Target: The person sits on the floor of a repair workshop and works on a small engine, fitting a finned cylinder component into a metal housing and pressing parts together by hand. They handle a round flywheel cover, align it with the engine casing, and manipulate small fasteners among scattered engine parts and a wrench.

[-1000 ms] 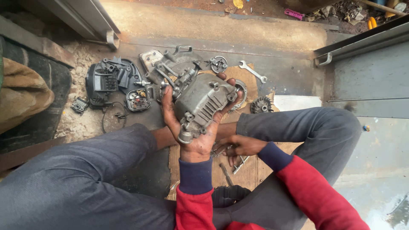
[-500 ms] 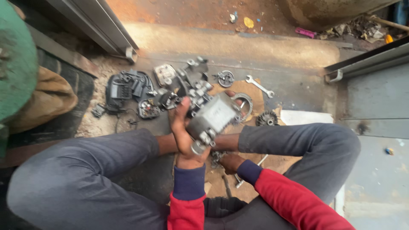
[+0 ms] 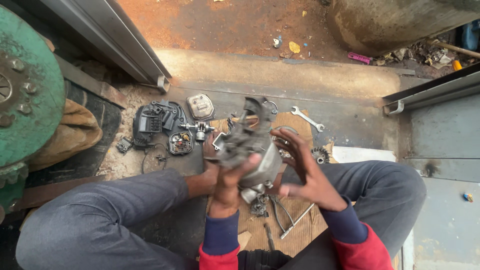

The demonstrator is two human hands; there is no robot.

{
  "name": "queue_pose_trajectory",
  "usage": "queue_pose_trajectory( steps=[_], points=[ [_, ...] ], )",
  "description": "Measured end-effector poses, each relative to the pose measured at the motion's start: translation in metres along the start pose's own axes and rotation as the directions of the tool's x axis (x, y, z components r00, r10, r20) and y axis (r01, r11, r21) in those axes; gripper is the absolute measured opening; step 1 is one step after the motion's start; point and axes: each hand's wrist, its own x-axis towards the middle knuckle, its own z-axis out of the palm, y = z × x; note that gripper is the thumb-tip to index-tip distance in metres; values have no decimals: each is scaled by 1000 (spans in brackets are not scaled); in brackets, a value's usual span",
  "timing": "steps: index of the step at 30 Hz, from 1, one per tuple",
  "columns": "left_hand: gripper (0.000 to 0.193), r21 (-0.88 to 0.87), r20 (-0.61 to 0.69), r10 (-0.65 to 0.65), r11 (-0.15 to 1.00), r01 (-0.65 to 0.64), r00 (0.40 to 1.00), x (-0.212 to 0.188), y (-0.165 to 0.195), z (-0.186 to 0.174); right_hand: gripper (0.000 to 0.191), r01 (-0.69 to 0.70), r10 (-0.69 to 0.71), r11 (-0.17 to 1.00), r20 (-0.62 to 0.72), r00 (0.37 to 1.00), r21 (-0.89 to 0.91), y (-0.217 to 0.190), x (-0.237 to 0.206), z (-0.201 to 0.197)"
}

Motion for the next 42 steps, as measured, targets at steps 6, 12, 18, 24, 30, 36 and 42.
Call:
queue_pose_trajectory(
  steps=[6,12,18,24,30,36,42],
  points=[
    [89,861,39,212,489,-141,977,4,-16,12,106,-414,414,910,-20,910,35,55,-9,7],
    [69,700,20,32,713,-37,999,-11,36,14,125,-207,230,919,-30,973,337,40,-17,-5],
    [56,570,-144,128,821,-23,981,-34,80,24,132,85,-122,863,43,992,498,-45,-10,14],
    [49,655,-170,219,754,-56,961,-64,110,30,125,336,-248,763,-230,941,552,-80,-44,17],
    [45,631,-190,221,774,-54,957,-68,110,26,94,244,-89,834,-316,945,495,-11,-62,-47],
    [46,712,-111,171,701,-41,979,-59,95,4,98,594,-565,587,-248,787,550,9,-86,-80],
    [48,777,-101,156,629,-20,983,-52,86,-47,76,29,-486,818,-664,568,-574,-72,-129,-102]
  ],
)
